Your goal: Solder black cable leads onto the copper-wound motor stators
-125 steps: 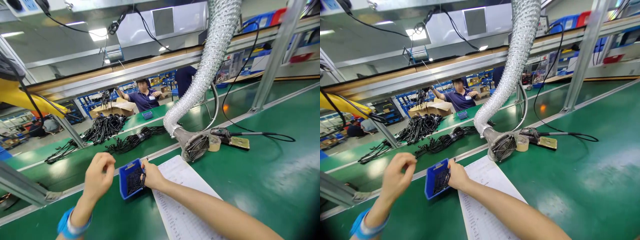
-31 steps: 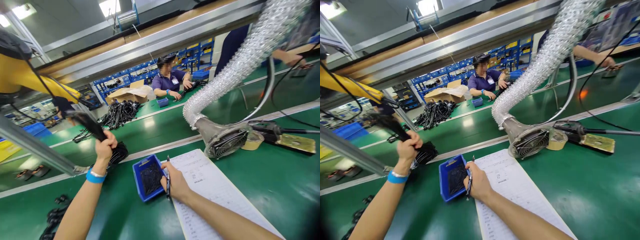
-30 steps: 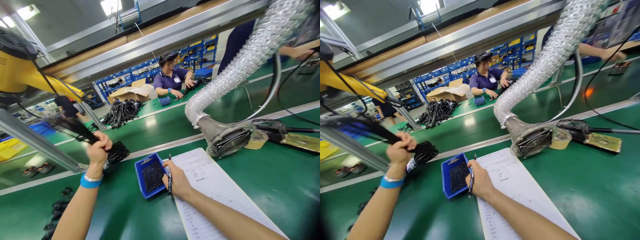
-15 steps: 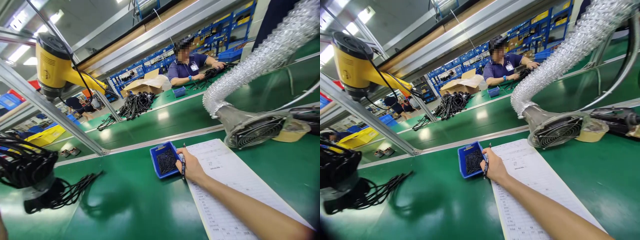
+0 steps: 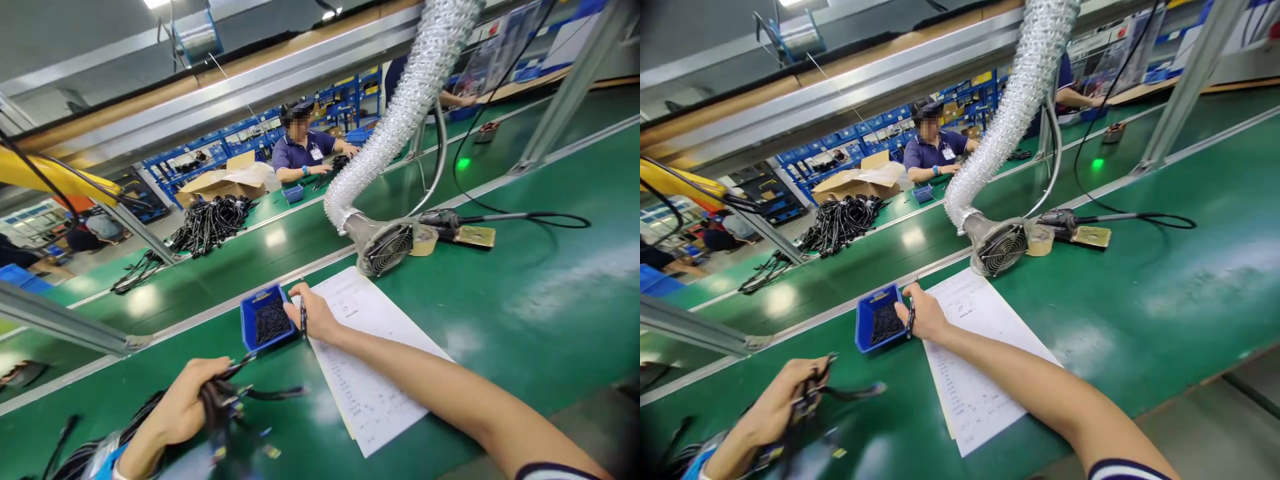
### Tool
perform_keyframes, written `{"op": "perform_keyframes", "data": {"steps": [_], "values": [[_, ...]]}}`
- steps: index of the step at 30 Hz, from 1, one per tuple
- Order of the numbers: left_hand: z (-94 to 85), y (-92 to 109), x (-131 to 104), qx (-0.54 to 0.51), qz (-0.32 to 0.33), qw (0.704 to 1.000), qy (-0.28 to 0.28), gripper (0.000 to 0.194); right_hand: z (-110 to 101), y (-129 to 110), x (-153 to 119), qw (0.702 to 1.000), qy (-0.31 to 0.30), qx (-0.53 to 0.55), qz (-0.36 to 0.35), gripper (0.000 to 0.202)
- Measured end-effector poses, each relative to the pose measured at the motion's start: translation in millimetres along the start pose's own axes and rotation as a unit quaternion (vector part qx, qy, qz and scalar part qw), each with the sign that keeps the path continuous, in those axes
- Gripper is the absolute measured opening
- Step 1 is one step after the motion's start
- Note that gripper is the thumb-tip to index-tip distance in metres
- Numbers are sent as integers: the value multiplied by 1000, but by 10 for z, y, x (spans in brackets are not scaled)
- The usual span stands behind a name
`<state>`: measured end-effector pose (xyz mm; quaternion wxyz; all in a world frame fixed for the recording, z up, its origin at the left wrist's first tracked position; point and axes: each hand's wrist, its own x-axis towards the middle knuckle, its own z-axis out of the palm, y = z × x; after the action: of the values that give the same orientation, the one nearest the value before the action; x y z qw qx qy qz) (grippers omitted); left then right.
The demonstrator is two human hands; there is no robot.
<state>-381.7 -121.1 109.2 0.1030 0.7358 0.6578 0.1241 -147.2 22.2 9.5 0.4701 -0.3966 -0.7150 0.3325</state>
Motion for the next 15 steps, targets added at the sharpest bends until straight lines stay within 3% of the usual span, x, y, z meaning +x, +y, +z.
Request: {"op": "perform_keyframes", "data": {"steps": [3, 5, 9, 15], "values": [[237, 282, -4, 30, 51, 986, -153, 8, -383, -65, 125, 1000, 12, 15, -6, 11], [352, 404, 2, 76, 72, 972, -210, 12, -692, -87, 155, 1000, 3, 20, -16, 11], [638, 475, -22, 164, 80, 955, -233, 22, -1271, -17, -25, 999, -28, -13, -25, 10], [960, 439, -80, 154, 69, 955, -244, 30, -1828, 303, -776, 987, -69, -145, -18, 8]]}}
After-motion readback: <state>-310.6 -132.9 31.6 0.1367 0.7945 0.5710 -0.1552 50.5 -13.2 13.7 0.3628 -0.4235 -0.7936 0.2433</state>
